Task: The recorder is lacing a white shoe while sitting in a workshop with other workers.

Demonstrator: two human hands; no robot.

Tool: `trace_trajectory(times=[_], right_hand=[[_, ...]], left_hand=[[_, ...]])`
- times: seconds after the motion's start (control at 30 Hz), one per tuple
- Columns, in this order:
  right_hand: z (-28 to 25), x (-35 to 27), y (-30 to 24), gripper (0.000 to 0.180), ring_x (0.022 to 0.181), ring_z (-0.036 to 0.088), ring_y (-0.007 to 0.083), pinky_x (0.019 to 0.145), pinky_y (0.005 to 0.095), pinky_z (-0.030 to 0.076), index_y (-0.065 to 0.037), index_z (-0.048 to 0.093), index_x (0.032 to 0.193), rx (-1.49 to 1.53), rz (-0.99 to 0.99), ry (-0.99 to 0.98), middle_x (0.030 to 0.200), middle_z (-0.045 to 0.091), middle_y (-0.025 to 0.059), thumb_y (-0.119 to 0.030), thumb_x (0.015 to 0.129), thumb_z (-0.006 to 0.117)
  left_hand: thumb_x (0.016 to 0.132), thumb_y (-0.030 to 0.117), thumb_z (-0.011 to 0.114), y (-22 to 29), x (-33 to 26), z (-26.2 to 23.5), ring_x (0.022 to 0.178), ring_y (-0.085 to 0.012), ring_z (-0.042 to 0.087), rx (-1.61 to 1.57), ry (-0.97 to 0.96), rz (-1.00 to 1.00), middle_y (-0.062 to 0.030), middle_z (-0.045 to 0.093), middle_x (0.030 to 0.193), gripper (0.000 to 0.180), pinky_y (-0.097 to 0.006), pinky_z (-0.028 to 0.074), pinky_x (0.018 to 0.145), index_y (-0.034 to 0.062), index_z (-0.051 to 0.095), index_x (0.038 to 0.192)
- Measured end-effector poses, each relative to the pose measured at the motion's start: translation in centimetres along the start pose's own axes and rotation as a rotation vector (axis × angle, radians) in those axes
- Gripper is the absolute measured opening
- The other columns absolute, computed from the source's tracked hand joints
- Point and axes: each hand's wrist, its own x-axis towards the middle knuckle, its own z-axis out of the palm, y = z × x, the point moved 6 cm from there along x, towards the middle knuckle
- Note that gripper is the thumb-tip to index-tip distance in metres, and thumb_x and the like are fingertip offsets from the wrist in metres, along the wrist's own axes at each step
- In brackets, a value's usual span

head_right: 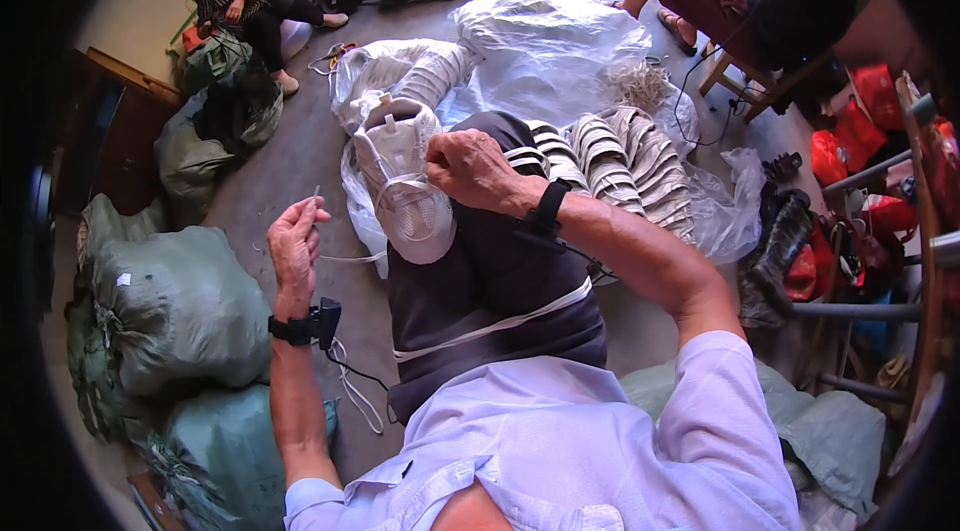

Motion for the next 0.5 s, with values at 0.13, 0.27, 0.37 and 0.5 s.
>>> trace_trajectory(times=[0.13,0.27,0.37,0.5], right_hand=[[0.2,0.0,0.0,0.013,0.07,0.068,0.0351,0.065,0.0427,0.052,0.0,0.066,0.083,-0.101,-0.031,-0.001,0.073,0.067,0.0189,-0.012,0.081,0.064],[0.4,-0.3,-0.2,0.011,0.071,0.067,0.0382,0.065,0.0464,0.05,-0.002,0.064,0.083,-0.135,-0.09,-0.039,0.073,0.065,0.0201,-0.012,0.079,0.063],[0.2,-0.3,-0.1,0.01,0.073,0.066,0.0382,0.066,0.0464,0.05,-0.002,0.064,0.083,-0.119,-0.081,-0.036,0.075,0.065,0.0193,-0.012,0.079,0.063],[0.0,-0.3,-0.2,0.01,0.075,0.066,0.0385,0.066,0.046,0.05,-0.003,0.064,0.084,-0.085,-0.075,-0.027,0.077,0.066,0.0185,-0.012,0.079,0.063]], left_hand=[[0.096,0.014,0.063,0.8,-0.3,4.1,0.054,0.0009,0.041,0.07,-0.052,0.091,-0.0001,0.065,0.073,0.017,-0.017,0.03,0.048,-0.0007,0.07,0.101],[0.095,0.014,0.064,1.8,-0.5,6.3,0.056,-0.0016,0.046,0.303,-0.113,0.248,0.0012,0.062,0.067,0.016,-0.02,0.034,0.05,0.0003,0.071,0.092],[0.094,0.014,0.064,2.0,-0.8,7.4,0.06,-0.0044,0.051,0.356,-0.155,0.284,0.0017,0.062,0.067,0.016,-0.022,0.037,0.055,0.0008,0.071,0.088],[0.092,0.011,0.064,2.2,-0.5,8.0,0.062,-0.0075,0.054,0.422,-0.136,0.327,-0.0003,0.062,0.066,0.016,-0.026,0.041,0.057,-0.001,0.069,0.084]])
